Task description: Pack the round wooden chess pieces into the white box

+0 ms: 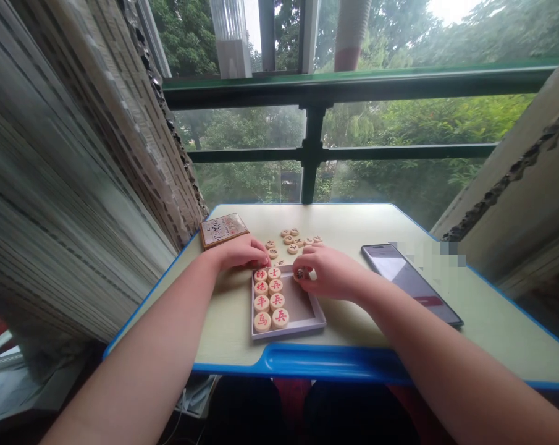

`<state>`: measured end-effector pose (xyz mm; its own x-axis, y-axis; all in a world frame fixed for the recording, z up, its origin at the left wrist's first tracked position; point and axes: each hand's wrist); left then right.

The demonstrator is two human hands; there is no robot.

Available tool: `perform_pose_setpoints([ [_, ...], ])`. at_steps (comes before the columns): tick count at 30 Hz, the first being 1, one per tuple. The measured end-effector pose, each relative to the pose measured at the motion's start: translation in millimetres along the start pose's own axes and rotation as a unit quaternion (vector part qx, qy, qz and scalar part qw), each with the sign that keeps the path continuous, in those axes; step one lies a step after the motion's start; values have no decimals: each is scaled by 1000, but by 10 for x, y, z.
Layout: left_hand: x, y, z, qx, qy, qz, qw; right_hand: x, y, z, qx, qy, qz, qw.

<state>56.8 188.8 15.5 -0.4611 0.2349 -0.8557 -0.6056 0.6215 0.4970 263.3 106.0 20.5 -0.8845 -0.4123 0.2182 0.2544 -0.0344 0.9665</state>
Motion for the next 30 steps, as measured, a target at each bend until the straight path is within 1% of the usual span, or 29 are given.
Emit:
perform_pose_setpoints([
  [4,13,-5,8,-4,5,7,1000,-20,-5,3,1,-2,-3,1000],
  [9,37,0,23,3,-2,10,1000,-34,-12,6,-15,10,-1,1000],
  [12,25,-6,22,2,7,7,1000,-18,6,3,-18,-1,0,1000],
  [22,72,6,43,-2,-3,10,1000,-41,-38,17,-11,18,-5,1000],
  [30,40,5,16,3,2,9,1000,-22,-4,20,9,-5,4,1000],
])
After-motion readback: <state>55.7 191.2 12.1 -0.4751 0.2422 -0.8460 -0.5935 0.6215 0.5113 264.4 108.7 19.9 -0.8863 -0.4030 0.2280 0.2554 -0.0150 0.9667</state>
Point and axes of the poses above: each hand's wrist, its own z-axis towards the middle knuckle, its own y-axis out of the back of the hand, x = y × z, and after that the axes turned 9 degrees about -y, right-handed
